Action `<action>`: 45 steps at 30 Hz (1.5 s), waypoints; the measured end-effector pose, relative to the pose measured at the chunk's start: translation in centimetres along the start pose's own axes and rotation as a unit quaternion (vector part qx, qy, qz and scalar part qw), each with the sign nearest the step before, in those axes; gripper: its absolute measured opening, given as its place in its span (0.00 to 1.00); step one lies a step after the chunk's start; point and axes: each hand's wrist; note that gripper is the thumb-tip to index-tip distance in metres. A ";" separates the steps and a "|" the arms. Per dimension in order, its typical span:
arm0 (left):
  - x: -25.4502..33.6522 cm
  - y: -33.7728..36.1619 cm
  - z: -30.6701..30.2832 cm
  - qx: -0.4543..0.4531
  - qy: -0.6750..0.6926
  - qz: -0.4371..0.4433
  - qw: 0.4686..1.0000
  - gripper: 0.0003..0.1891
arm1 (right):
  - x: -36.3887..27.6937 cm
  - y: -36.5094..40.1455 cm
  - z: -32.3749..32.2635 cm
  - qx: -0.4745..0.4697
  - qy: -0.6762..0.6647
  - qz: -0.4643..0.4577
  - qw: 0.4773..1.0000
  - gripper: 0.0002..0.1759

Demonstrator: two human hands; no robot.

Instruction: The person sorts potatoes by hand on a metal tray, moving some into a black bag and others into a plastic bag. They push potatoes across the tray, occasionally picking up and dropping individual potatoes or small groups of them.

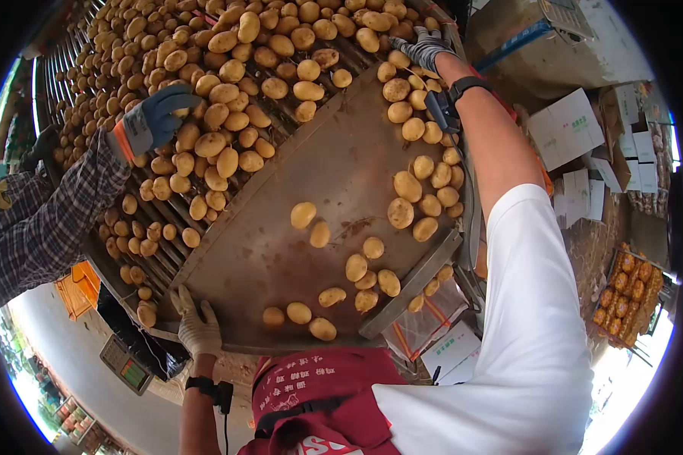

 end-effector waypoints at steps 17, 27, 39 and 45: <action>-0.9 0.4 0.7 0.036 -0.007 0.029 0.999 0.34 | -0.5 6.5 -2.2 -0.057 0.030 -0.062 0.996 0.54; -1.8 0.4 1.6 0.054 0.030 0.031 0.998 0.35 | -0.7 10.9 -3.4 -0.057 0.012 -0.010 0.998 0.60; -1.6 0.2 1.5 0.068 0.031 0.037 0.997 0.34 | -3.5 21.8 -3.9 -0.060 -0.082 -0.041 0.994 0.45; -1.6 0.3 1.2 0.068 0.031 0.036 0.997 0.34 | -5.5 27.0 -3.6 -0.042 -0.074 -0.118 0.989 0.43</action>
Point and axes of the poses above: each hand's wrist, its own y-axis away from the middle knuckle, its own z-axis out of the palm, x = y × z, and after that the axes turned 14 degrees about x, right-handed
